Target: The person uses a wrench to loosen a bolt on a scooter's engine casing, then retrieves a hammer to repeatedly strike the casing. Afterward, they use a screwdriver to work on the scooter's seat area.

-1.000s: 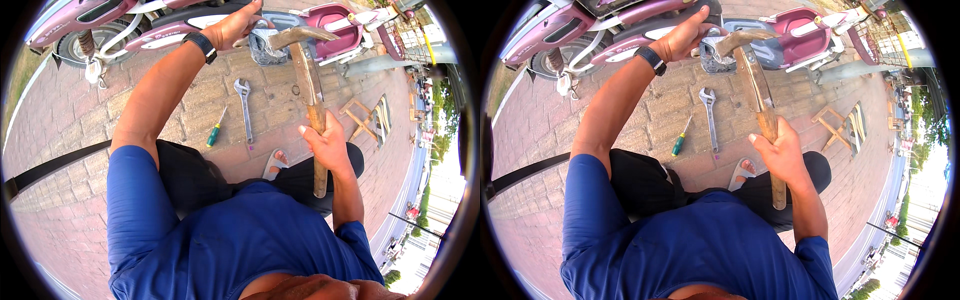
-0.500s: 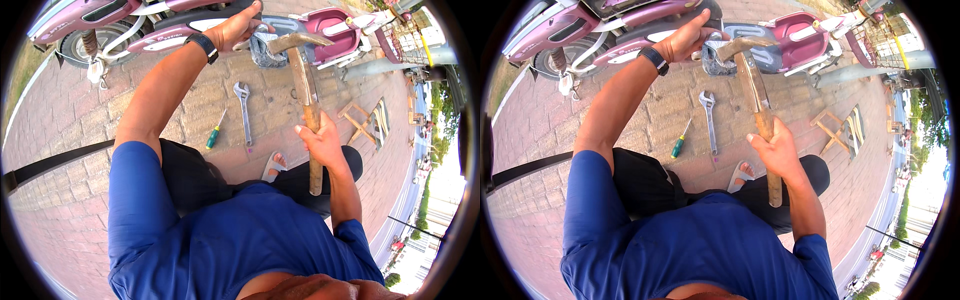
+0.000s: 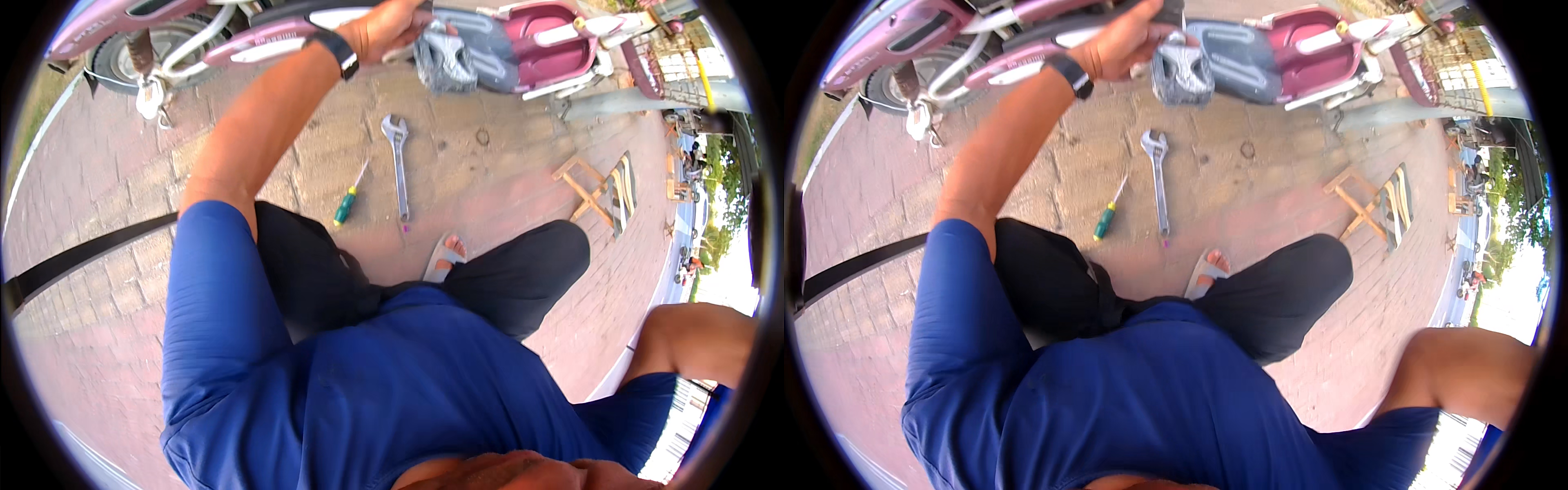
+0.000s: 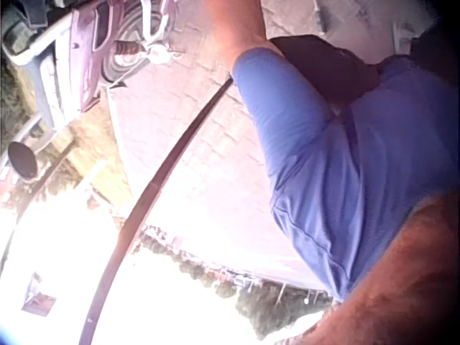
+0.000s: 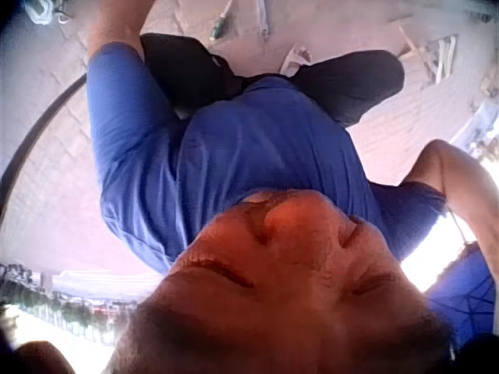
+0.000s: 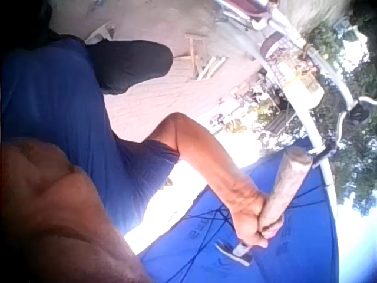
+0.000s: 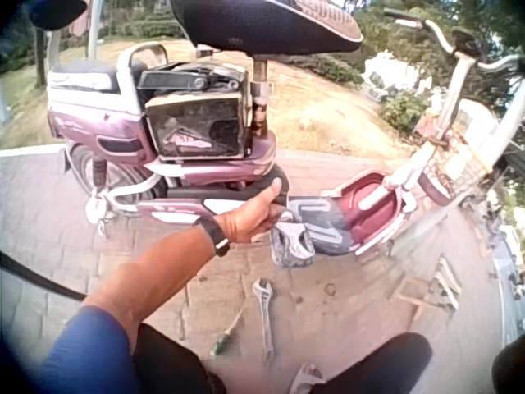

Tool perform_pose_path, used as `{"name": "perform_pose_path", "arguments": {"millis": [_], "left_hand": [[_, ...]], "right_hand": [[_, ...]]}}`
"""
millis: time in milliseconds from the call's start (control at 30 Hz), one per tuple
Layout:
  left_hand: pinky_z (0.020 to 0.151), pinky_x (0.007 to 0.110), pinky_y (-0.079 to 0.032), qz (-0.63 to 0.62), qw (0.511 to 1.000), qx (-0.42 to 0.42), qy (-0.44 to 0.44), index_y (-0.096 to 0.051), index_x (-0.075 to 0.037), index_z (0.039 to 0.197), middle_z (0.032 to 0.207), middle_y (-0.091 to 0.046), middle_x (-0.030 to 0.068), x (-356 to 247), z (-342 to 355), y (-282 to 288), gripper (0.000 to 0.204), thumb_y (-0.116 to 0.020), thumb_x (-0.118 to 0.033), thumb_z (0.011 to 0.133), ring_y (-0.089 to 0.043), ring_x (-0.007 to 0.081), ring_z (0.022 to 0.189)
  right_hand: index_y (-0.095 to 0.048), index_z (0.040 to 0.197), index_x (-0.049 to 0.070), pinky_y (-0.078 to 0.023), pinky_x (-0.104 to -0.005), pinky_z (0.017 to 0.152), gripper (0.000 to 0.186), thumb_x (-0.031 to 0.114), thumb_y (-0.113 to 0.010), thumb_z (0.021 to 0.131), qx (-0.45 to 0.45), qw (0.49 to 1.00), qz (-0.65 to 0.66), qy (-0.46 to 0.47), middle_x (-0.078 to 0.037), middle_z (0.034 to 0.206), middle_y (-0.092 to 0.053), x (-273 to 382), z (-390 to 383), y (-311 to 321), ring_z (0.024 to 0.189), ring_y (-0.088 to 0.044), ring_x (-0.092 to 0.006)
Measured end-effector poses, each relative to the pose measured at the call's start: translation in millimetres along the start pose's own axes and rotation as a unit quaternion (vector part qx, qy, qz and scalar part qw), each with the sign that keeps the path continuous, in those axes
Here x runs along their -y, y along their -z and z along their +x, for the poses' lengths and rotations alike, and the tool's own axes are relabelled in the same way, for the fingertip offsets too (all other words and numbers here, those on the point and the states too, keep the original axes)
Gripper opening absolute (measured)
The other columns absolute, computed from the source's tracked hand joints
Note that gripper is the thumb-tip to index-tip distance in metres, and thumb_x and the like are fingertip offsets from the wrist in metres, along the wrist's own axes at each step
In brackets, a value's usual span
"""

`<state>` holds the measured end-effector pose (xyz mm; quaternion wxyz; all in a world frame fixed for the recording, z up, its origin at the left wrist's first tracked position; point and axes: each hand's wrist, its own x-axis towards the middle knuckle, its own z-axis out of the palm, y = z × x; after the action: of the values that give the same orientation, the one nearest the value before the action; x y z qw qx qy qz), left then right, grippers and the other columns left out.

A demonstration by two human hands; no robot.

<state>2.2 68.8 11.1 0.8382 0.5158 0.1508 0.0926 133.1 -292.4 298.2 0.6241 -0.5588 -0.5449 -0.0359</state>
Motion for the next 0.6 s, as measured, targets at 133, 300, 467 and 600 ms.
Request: {"name": "perform_pose_path", "arguments": {"millis": [133, 300, 467, 600], "left_hand": [[0.061, 0.028, -0.049, 0.023, 0.998, 0.015, -0.061, -0.062, 0.006, 0.133, 0.110, -0.076, 0.0109, 12, -12, 35, 0.111, -0.023, -0.089, 0.092, -0.066, 0.0151, 0.084], [0.115, 0.040, -0.041, -0.105, 0.994, -0.005, -0.028, -0.046, 0.012, 0.147, 0.145, -0.057, 0.0238, 24, -19, 25, 0.120, -0.029, -0.091, 0.089, -0.054, 0.0275, 0.135], [0.083, 0.033, -0.057, -0.001, 1.000, 0.015, -0.024, -0.060, 0.004, 0.138, 0.122, -0.071, 0.0142, 14, 5, 33, 0.109, -0.026, -0.089, 0.092, -0.068, 0.0205, 0.100], [0.092, 0.035, -0.055, 0.008, 0.999, 0.018, -0.040, -0.059, 0.006, 0.139, 0.123, -0.071, 0.0177, 14, -2, 21, 0.108, -0.027, -0.087, 0.093, -0.069, 0.0234, 0.107]], "right_hand": [[-0.060, 0.098, 0.003, -0.047, -0.0326, 0.052, 0.015, 0.015, -0.067, 0.092, 0.275, 0.834, -0.186, -0.440, -0.004, 0.069, -0.058, -158, -166, -47, 0.055, -0.056, -0.0173], [-0.063, 0.094, 0.002, -0.048, -0.0360, 0.052, 0.016, 0.016, -0.069, 0.089, 0.425, 0.626, -0.164, -0.632, -0.006, 0.066, -0.059, -155, -231, -27, 0.055, -0.057, -0.0204], [-0.061, 0.113, -0.002, -0.045, -0.0234, 0.052, 0.024, 0.006, -0.070, 0.092, 0.326, 0.689, -0.020, -0.647, -0.002, 0.076, -0.060, -157, -210, -59, 0.057, -0.054, -0.0075], [-0.060, 0.117, -0.004, -0.045, -0.0233, 0.051, 0.033, 0.007, -0.074, 0.089, 0.294, 0.706, 0.037, -0.643, -0.002, 0.073, -0.060, -154, -193, -49, 0.056, -0.054, -0.0082]]}}
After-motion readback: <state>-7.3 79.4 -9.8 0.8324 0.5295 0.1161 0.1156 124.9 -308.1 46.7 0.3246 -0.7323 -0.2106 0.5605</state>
